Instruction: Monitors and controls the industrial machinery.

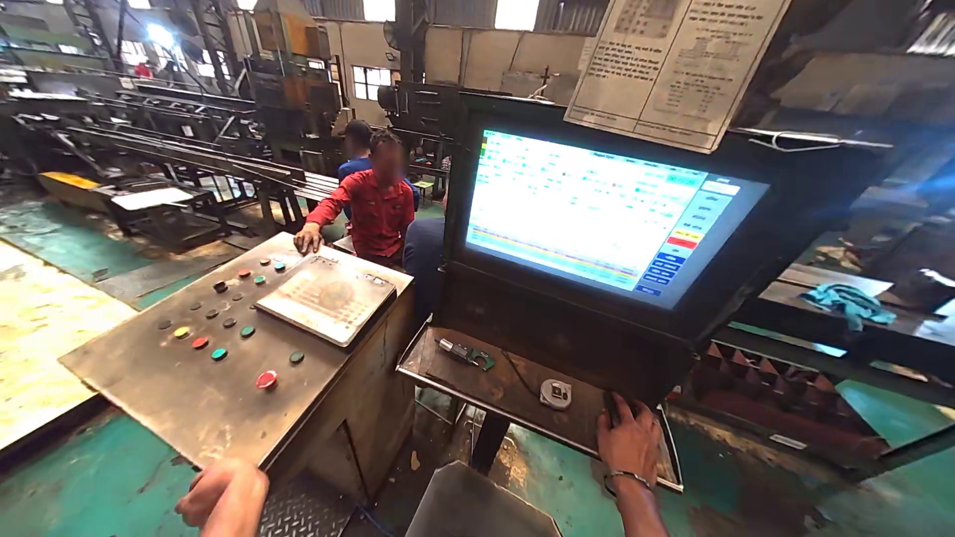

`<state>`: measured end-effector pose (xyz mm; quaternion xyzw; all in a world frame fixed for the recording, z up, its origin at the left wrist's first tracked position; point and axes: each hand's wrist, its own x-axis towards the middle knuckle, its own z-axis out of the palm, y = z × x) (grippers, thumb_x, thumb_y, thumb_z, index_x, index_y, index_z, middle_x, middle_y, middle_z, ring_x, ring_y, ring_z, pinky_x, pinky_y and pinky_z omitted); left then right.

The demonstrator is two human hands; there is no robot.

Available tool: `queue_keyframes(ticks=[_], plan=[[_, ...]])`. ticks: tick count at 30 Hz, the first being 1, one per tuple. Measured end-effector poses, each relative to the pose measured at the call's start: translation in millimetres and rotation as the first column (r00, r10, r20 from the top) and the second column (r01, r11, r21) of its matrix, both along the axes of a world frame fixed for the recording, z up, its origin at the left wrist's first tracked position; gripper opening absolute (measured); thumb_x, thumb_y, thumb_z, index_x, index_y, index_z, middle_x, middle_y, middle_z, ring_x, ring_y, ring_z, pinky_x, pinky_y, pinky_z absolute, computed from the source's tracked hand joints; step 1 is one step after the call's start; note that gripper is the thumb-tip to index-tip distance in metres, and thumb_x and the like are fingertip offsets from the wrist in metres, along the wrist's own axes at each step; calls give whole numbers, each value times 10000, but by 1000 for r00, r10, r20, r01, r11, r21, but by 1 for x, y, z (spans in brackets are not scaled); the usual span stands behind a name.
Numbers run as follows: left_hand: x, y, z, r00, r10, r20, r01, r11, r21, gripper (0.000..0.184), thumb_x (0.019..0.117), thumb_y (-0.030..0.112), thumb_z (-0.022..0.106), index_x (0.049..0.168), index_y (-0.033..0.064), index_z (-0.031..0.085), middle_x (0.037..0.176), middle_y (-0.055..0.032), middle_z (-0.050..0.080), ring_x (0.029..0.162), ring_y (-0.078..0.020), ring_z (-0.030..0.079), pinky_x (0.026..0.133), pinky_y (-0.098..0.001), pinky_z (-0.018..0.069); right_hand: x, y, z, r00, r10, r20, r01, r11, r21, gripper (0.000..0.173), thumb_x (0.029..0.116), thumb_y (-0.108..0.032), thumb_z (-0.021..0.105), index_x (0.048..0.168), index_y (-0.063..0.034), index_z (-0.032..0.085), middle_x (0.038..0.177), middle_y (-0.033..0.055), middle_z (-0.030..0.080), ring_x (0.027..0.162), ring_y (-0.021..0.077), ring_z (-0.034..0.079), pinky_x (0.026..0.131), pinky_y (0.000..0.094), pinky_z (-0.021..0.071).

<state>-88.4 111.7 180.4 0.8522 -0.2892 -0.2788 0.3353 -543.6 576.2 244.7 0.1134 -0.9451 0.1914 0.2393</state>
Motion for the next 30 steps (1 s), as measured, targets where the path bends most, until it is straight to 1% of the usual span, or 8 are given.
queue_keyframes(ticks=[13, 17, 21, 24, 26, 28, 29, 30], plan=[[-2, 3, 6, 996, 40, -83, -44, 998, -54, 443, 1009, 356, 483, 1266, 39, 654, 1347, -223, 620, 1308, -356, 572, 1027, -544, 498, -3, 0, -2, 1000, -13, 4, 13, 1000, 13, 441, 870, -295, 721, 1308, -244, 708, 1465, 212, 542, 1263, 466, 559, 991, 589, 498], [2, 6, 2, 996, -75, -40, 73, 996, -52, 440, 1032, 359, 463, 1289, 50, 641, 1340, -200, 627, 1311, -317, 572, 1039, -511, 503, -3, 0, 0, 999, -32, 10, 31, 999, 30, 446, 869, -313, 712, 1311, -259, 707, 1458, 200, 552, 1276, 442, 558, 1007, 569, 496], [1, -14, -20, 993, 20, 118, -7, 995, -102, 344, 879, 354, 564, 1046, 89, 707, 1065, -95, 741, 1055, -223, 707, 852, -403, 582, -1, -1, 0, 999, -32, 11, 32, 999, 30, 444, 875, -312, 702, 1316, -254, 703, 1461, 181, 556, 1266, 435, 566, 996, 564, 505], [3, -1, 1, 995, -97, -16, 97, 994, -41, 396, 1001, 366, 506, 1211, 71, 667, 1245, -148, 683, 1220, -270, 636, 986, -443, 542, -2, 0, -1, 999, -45, 11, 44, 998, 43, 447, 873, -332, 699, 1317, -277, 702, 1459, 170, 558, 1262, 415, 571, 1000, 548, 505], [0, -1, 5, 998, -57, -17, 56, 997, -48, 348, 991, 358, 517, 1141, 84, 671, 1156, -122, 709, 1132, -248, 666, 924, -401, 553, -3, -1, -1, 998, -57, 12, 56, 997, 53, 445, 873, -338, 698, 1315, -285, 701, 1464, 161, 557, 1267, 410, 570, 999, 541, 508], [1, -22, -30, 991, 29, 133, -16, 995, -101, 369, 893, 426, 559, 1004, 109, 712, 1014, -107, 746, 1009, -253, 711, 827, -423, 579, -1, -1, 0, 998, -52, 20, 51, 998, 45, 442, 875, -333, 701, 1313, -274, 704, 1463, 165, 558, 1270, 419, 566, 996, 546, 508], [3, -24, -36, 980, 23, 199, -2, 994, -105, 395, 880, 452, 561, 1005, 114, 724, 1002, -110, 750, 1000, -260, 716, 820, -446, 584, 0, -1, 2, 999, -46, 28, 45, 998, 41, 443, 878, -334, 702, 1316, -269, 703, 1466, 168, 555, 1275, 423, 562, 998, 554, 508], [9, -11, -21, 982, -109, 155, 117, 992, -44, 433, 958, 443, 531, 1154, 100, 708, 1147, -137, 724, 1142, -284, 678, 936, -485, 563, 2, -1, 5, 998, -42, 42, 40, 999, 37, 447, 883, -338, 701, 1324, -267, 699, 1473, 170, 549, 1290, 423, 553, 1005, 558, 507]])
